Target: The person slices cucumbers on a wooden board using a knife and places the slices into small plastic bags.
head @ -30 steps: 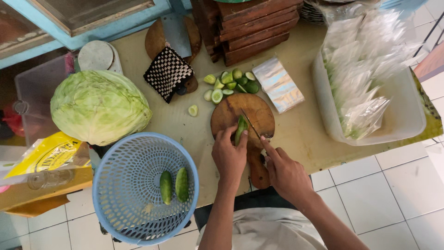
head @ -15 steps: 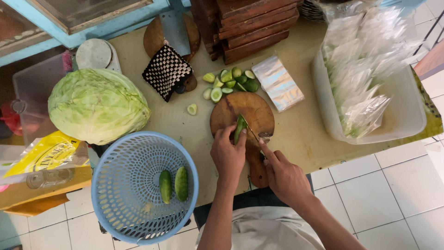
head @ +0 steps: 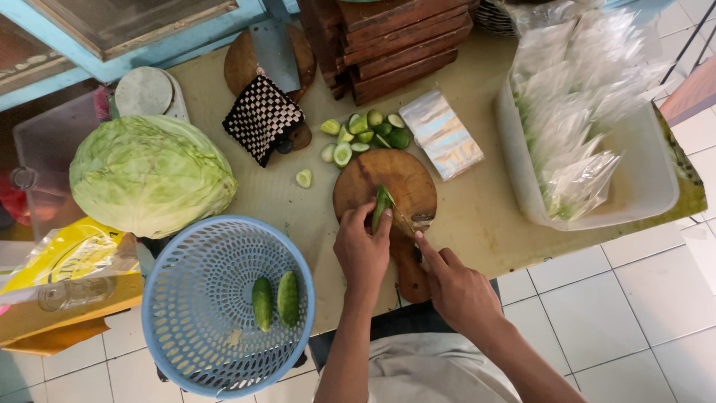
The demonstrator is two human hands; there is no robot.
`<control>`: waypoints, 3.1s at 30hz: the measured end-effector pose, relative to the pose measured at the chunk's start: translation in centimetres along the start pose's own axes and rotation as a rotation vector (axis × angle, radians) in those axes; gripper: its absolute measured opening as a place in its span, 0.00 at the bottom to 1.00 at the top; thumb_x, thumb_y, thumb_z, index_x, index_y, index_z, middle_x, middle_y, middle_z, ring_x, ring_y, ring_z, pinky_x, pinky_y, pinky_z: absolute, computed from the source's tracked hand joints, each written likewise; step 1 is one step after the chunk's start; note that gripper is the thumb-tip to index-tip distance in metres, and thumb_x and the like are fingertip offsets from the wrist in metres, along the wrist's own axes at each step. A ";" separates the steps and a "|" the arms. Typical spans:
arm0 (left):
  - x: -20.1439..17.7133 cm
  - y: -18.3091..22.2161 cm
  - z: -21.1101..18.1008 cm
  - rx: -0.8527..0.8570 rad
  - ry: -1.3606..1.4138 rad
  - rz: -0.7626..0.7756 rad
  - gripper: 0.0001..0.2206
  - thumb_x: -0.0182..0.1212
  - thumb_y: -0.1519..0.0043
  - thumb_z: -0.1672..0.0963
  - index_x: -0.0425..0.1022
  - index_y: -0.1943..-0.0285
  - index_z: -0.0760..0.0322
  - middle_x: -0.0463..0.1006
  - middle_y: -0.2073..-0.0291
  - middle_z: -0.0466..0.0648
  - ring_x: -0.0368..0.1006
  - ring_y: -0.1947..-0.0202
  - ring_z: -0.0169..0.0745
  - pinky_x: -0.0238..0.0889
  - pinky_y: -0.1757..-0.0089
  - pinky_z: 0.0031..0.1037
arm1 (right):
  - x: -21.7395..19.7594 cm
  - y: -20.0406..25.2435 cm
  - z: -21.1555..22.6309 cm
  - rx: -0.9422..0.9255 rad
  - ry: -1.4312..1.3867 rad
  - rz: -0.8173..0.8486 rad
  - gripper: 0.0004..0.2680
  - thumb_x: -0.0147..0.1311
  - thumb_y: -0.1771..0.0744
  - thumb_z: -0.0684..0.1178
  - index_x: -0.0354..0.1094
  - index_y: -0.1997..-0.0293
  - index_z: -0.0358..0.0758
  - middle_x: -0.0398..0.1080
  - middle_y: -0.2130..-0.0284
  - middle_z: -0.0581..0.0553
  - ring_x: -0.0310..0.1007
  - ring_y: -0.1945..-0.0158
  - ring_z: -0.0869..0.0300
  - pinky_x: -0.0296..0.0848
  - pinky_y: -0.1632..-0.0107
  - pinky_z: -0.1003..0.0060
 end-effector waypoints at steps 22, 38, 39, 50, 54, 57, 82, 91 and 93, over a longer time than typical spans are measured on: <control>-0.1 -0.3 -0.2 -0.033 0.013 0.074 0.15 0.66 0.38 0.52 0.81 0.47 0.62 0.78 0.62 0.51 0.76 0.66 0.48 0.69 0.61 0.39 | -1.2 -1.2 1.2 -0.044 0.062 0.032 0.25 0.52 0.33 0.46 0.50 0.25 0.53 0.73 0.64 0.40 0.77 0.70 0.41 0.77 0.66 0.48; -0.1 -0.3 -0.2 -0.007 0.008 0.047 0.14 0.66 0.38 0.52 0.81 0.47 0.62 0.78 0.59 0.51 0.76 0.61 0.51 0.69 0.60 0.39 | -1.5 -6.2 2.3 -0.041 0.030 0.142 0.27 0.52 0.34 0.45 0.48 0.24 0.52 0.75 0.64 0.33 0.78 0.65 0.39 0.75 0.60 0.47; 0.1 -0.5 0.1 -0.027 -0.003 0.062 0.15 0.67 0.39 0.52 0.81 0.47 0.61 0.78 0.60 0.51 0.76 0.62 0.50 0.69 0.60 0.39 | -1.3 -6.4 1.7 -0.031 0.013 0.145 0.26 0.51 0.33 0.45 0.49 0.23 0.53 0.76 0.65 0.32 0.78 0.65 0.39 0.75 0.59 0.47; 0.3 -0.4 0.6 -0.028 0.004 0.054 0.15 0.67 0.40 0.51 0.81 0.49 0.60 0.78 0.61 0.51 0.76 0.62 0.51 0.68 0.59 0.39 | -0.2 -4.3 -4.1 0.347 -1.208 0.360 0.23 0.44 0.31 0.45 0.52 0.24 0.55 0.64 0.71 0.48 0.57 0.81 0.65 0.61 0.81 0.69; 0.5 -0.4 0.7 -0.020 -0.012 0.057 0.15 0.67 0.40 0.50 0.81 0.49 0.60 0.78 0.61 0.51 0.76 0.60 0.51 0.68 0.59 0.40 | 0.1 -3.1 -4.1 0.362 -1.305 0.395 0.24 0.44 0.31 0.45 0.51 0.22 0.52 0.64 0.70 0.46 0.57 0.81 0.65 0.60 0.80 0.70; 0.4 -0.3 0.8 -0.027 -0.015 0.054 0.15 0.67 0.39 0.50 0.81 0.48 0.60 0.78 0.61 0.51 0.76 0.61 0.52 0.68 0.58 0.40 | 1.1 -3.0 -3.8 0.400 -1.332 0.434 0.24 0.43 0.31 0.46 0.50 0.23 0.53 0.63 0.71 0.46 0.56 0.82 0.65 0.60 0.81 0.70; 0.3 -0.3 0.9 -0.044 0.015 0.048 0.16 0.68 0.40 0.50 0.81 0.48 0.60 0.78 0.60 0.50 0.77 0.62 0.49 0.69 0.59 0.39 | 2.5 -4.4 -2.4 0.271 -1.505 0.500 0.24 0.39 0.31 0.47 0.47 0.22 0.51 0.60 0.71 0.44 0.55 0.83 0.64 0.61 0.84 0.70; 0.3 -0.3 0.7 -0.036 0.013 0.063 0.16 0.68 0.40 0.50 0.81 0.48 0.60 0.78 0.62 0.50 0.77 0.64 0.47 0.70 0.60 0.38 | 2.9 -4.4 -2.3 0.237 -1.567 0.526 0.24 0.39 0.31 0.48 0.44 0.21 0.50 0.60 0.69 0.44 0.56 0.83 0.64 0.61 0.84 0.70; 0.3 -0.3 0.7 -0.044 0.021 0.063 0.16 0.68 0.40 0.50 0.81 0.48 0.60 0.78 0.61 0.50 0.77 0.64 0.47 0.70 0.60 0.38 | 2.8 -4.4 -2.1 0.230 -1.573 0.521 0.24 0.39 0.30 0.48 0.44 0.21 0.49 0.60 0.69 0.44 0.57 0.82 0.64 0.61 0.83 0.70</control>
Point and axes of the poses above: each hand's wrist, its own y-axis away from the middle knuckle, its own x-axis out of the palm, z = x × y, the point moved 10 cm from there along -y, towards the middle knuckle
